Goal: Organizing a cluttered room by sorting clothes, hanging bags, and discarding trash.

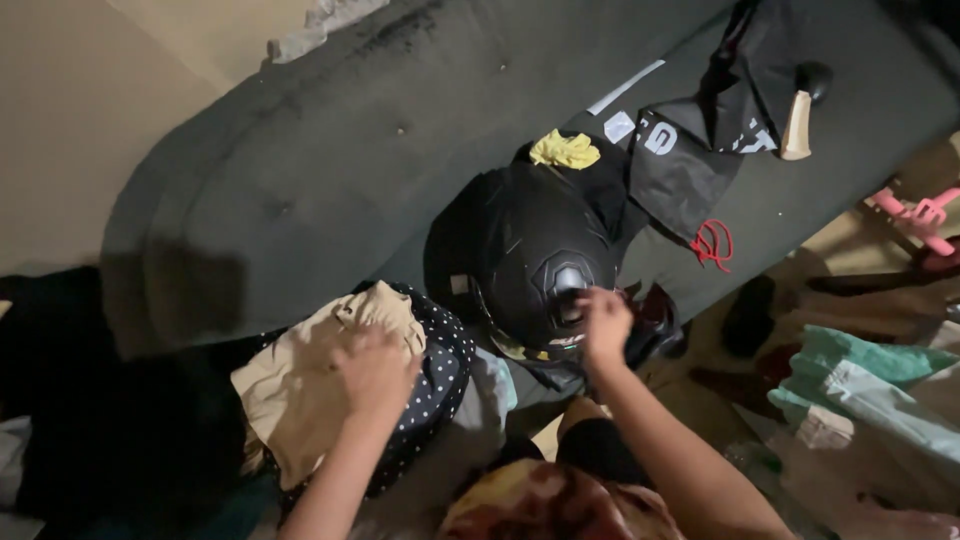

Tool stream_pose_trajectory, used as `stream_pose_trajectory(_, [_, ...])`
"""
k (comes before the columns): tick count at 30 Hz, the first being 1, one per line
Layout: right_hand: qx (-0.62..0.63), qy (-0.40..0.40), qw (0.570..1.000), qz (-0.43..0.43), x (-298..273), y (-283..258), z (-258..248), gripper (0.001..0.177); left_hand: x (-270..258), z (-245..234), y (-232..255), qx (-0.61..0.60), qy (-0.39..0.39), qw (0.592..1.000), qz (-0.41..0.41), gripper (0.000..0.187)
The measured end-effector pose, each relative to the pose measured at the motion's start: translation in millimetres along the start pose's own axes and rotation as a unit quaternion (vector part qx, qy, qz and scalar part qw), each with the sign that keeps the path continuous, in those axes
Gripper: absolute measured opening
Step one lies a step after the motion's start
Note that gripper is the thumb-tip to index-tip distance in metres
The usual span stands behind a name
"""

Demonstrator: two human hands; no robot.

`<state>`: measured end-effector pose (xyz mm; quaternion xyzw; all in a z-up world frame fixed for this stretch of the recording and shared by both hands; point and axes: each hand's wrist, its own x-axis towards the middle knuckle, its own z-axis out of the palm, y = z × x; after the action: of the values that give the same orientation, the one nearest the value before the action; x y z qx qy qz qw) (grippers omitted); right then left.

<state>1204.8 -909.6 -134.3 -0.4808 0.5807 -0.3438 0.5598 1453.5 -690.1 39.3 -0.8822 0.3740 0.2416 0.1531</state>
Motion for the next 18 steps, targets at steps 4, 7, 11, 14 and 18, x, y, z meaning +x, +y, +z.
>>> stream_pose_trajectory(4, [0.018, 0.071, 0.994, 0.078, 48.3, 43.7, -50.7, 0.021, 33.3, -2.8, 15.8, -0.043, 0.028, 0.997, 0.059, 0.052])
stream_pose_trajectory(7, [0.083, 0.038, 0.990, 0.110, 102.4, 117.9, -87.8, 0.025, 57.5, 5.0, 38.9, -0.172, -0.022, 0.978, 0.115, 0.053])
stream_pose_trajectory(11, [0.102, -0.082, 0.956, 0.263, 132.6, 139.3, -84.1, 0.042, 113.7, 85.8, 75.8, -0.432, -0.055, 0.891, 0.125, 0.076])
stream_pose_trajectory(14, [0.071, -0.102, 0.941, 0.315, 147.6, 122.4, -64.4, 0.061, 169.0, 140.5, 97.5, -0.546, -0.039, 0.832, 0.088, 0.089])
stream_pose_trajectory(18, [0.188, -0.196, 0.883, 0.383, 160.5, 109.4, -48.4, 0.083, 210.2, 171.5, 105.1, -0.612, -0.108, 0.783, -0.032, 0.099])
